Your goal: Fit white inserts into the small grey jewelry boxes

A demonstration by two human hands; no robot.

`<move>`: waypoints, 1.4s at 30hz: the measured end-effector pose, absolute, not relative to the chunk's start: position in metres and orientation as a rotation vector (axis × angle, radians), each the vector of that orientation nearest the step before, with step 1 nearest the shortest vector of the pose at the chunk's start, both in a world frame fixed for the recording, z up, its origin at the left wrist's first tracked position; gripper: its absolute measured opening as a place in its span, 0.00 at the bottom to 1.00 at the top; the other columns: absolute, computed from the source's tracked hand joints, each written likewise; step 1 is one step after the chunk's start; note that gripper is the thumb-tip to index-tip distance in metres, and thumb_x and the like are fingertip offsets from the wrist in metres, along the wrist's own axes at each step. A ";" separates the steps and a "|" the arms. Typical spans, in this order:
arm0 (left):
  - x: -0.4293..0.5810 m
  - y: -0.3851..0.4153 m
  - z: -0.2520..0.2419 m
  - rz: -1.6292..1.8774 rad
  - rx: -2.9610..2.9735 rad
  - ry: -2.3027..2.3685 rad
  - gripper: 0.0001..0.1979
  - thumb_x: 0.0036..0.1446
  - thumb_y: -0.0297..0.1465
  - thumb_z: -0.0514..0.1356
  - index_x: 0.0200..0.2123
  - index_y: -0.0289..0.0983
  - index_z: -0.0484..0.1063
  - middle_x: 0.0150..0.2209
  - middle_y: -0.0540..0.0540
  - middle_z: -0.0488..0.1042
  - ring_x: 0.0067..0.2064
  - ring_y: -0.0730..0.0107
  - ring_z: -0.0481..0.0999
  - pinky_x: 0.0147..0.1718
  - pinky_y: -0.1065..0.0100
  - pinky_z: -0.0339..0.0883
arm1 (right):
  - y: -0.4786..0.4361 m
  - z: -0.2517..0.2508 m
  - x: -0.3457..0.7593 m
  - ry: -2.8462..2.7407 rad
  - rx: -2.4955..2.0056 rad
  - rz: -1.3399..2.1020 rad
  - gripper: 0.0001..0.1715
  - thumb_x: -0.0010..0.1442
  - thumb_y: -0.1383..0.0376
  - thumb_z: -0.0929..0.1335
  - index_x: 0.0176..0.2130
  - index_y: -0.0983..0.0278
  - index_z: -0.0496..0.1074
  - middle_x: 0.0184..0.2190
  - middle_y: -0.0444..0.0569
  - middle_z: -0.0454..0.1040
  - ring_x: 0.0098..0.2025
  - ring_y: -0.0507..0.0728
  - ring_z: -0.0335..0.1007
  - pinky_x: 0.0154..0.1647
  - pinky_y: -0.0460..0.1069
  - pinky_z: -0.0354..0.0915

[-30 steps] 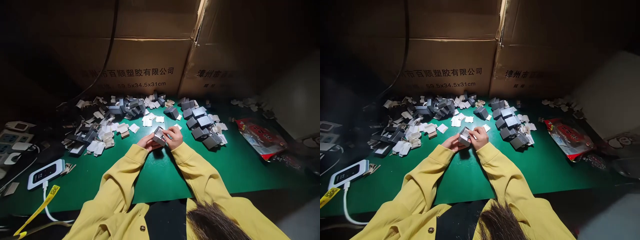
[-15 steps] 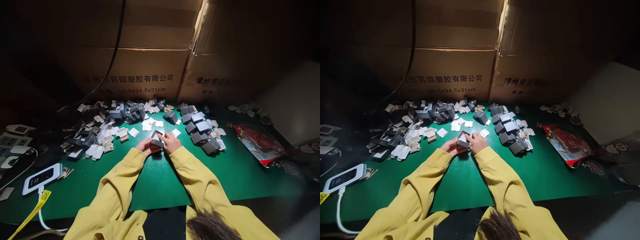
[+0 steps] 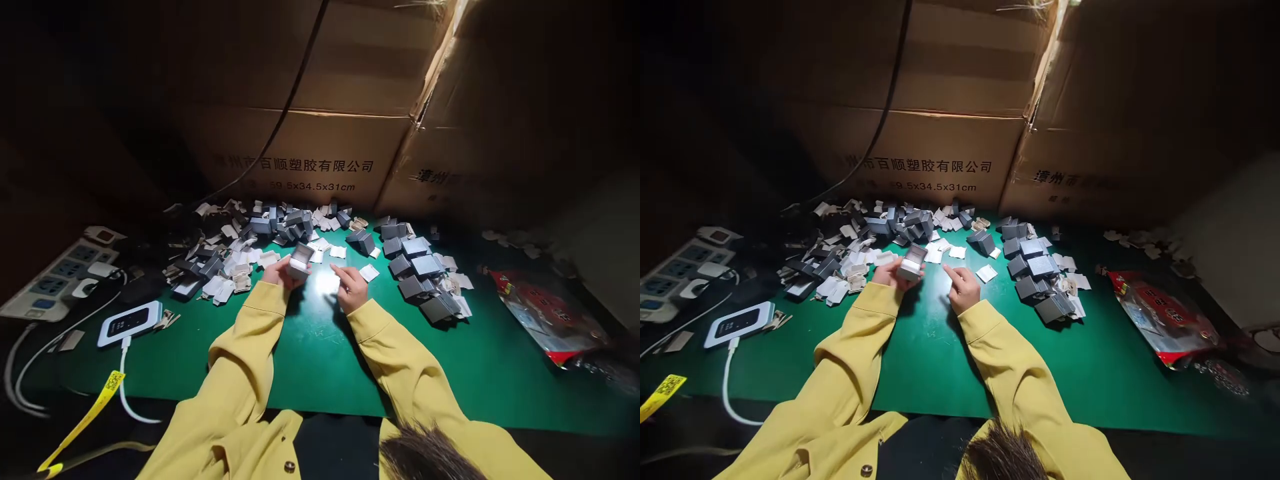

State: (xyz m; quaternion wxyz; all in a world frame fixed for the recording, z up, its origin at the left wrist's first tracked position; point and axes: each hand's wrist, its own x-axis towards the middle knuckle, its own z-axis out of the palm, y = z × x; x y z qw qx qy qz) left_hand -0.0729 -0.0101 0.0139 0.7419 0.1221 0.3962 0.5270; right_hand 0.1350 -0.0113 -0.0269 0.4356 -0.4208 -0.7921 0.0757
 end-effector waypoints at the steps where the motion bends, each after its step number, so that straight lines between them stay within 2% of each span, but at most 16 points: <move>1: -0.085 -0.010 0.019 1.236 0.259 0.870 0.18 0.63 0.34 0.45 0.46 0.30 0.68 0.31 0.37 0.77 0.28 0.63 0.77 0.26 0.65 0.70 | -0.009 -0.028 0.124 -1.979 -1.033 0.221 0.28 0.56 0.76 0.57 0.50 0.64 0.73 0.36 0.51 0.73 0.39 0.55 0.67 0.43 0.49 0.66; 6: -0.140 -0.018 0.031 1.586 0.239 0.745 0.23 0.65 0.41 0.39 0.39 0.35 0.70 0.30 0.45 0.76 0.24 0.73 0.71 0.23 0.71 0.66 | 0.005 -0.021 0.054 -2.176 -1.044 0.356 0.19 0.59 0.72 0.62 0.49 0.64 0.74 0.42 0.52 0.75 0.45 0.57 0.65 0.47 0.49 0.65; 8: -0.151 -0.021 0.029 1.691 0.232 0.659 0.26 0.65 0.43 0.37 0.38 0.36 0.70 0.30 0.45 0.74 0.23 0.75 0.68 0.22 0.71 0.64 | 0.009 -0.016 0.028 -2.249 -1.016 0.372 0.17 0.63 0.66 0.62 0.50 0.63 0.73 0.45 0.52 0.74 0.48 0.57 0.63 0.49 0.50 0.63; 11: -0.156 -0.022 0.024 1.765 0.213 0.613 0.28 0.64 0.44 0.36 0.35 0.36 0.70 0.29 0.45 0.73 0.23 0.75 0.65 0.22 0.70 0.61 | 0.011 -0.012 0.004 -2.435 -0.904 0.353 0.16 0.60 0.58 0.67 0.46 0.61 0.74 0.47 0.51 0.72 0.49 0.59 0.60 0.48 0.52 0.62; 15: -0.152 -0.020 0.019 1.767 0.183 0.610 0.28 0.63 0.46 0.37 0.34 0.35 0.70 0.29 0.44 0.73 0.22 0.76 0.63 0.22 0.70 0.61 | 0.011 -0.015 0.002 -2.538 -0.928 0.356 0.09 0.60 0.60 0.68 0.39 0.61 0.75 0.44 0.51 0.74 0.47 0.59 0.61 0.46 0.53 0.60; 19: -0.142 -0.018 0.021 1.755 0.167 0.625 0.28 0.63 0.44 0.38 0.35 0.32 0.70 0.29 0.43 0.73 0.23 0.75 0.65 0.22 0.70 0.62 | 0.010 -0.018 0.021 -2.230 -0.992 0.608 0.09 0.61 0.63 0.66 0.37 0.63 0.75 0.39 0.50 0.76 0.43 0.55 0.65 0.47 0.50 0.61; 22: -0.129 -0.015 0.024 1.685 0.156 0.707 0.24 0.63 0.42 0.40 0.36 0.33 0.71 0.29 0.42 0.74 0.26 0.71 0.70 0.25 0.69 0.65 | 0.007 -0.021 0.044 -1.815 -1.064 0.961 0.10 0.59 0.61 0.65 0.35 0.63 0.74 0.34 0.47 0.76 0.36 0.52 0.68 0.38 0.47 0.63; 26: -0.107 -0.011 0.025 1.510 0.179 0.787 0.23 0.64 0.41 0.41 0.38 0.33 0.71 0.27 0.43 0.75 0.27 0.71 0.71 0.23 0.71 0.65 | 0.004 -0.026 0.077 -1.262 -1.092 1.342 0.15 0.54 0.55 0.67 0.31 0.65 0.73 0.27 0.44 0.74 0.28 0.49 0.66 0.26 0.44 0.60; 30: -0.083 -0.010 0.025 1.355 0.211 0.809 0.24 0.63 0.39 0.42 0.44 0.29 0.71 0.28 0.39 0.76 0.24 0.70 0.71 0.18 0.71 0.62 | 0.005 -0.025 0.106 -1.055 -1.138 1.434 0.20 0.53 0.50 0.65 0.31 0.65 0.71 0.24 0.43 0.72 0.20 0.48 0.60 0.17 0.43 0.55; 34: -0.065 -0.009 0.023 1.225 0.282 0.875 0.24 0.63 0.34 0.43 0.54 0.27 0.65 0.32 0.37 0.78 0.21 0.70 0.72 0.16 0.71 0.61 | 0.004 -0.016 0.131 -0.740 -1.130 1.504 0.18 0.52 0.53 0.67 0.31 0.66 0.70 0.22 0.43 0.72 0.19 0.48 0.60 0.15 0.43 0.54; 38: -0.056 -0.008 0.018 1.086 0.328 1.018 0.21 0.63 0.30 0.45 0.54 0.26 0.64 0.30 0.37 0.78 0.21 0.69 0.75 0.16 0.73 0.65 | 0.005 -0.008 0.149 -0.578 -1.125 1.474 0.17 0.51 0.54 0.68 0.31 0.66 0.69 0.21 0.43 0.71 0.18 0.48 0.61 0.16 0.44 0.56; 42: -0.052 -0.013 0.015 1.073 0.457 1.115 0.18 0.61 0.30 0.51 0.53 0.32 0.65 0.31 0.41 0.78 0.27 0.64 0.79 0.18 0.72 0.69 | 0.008 -0.007 0.154 -0.586 -1.098 1.393 0.18 0.50 0.53 0.68 0.30 0.65 0.67 0.20 0.44 0.72 0.17 0.49 0.61 0.16 0.44 0.58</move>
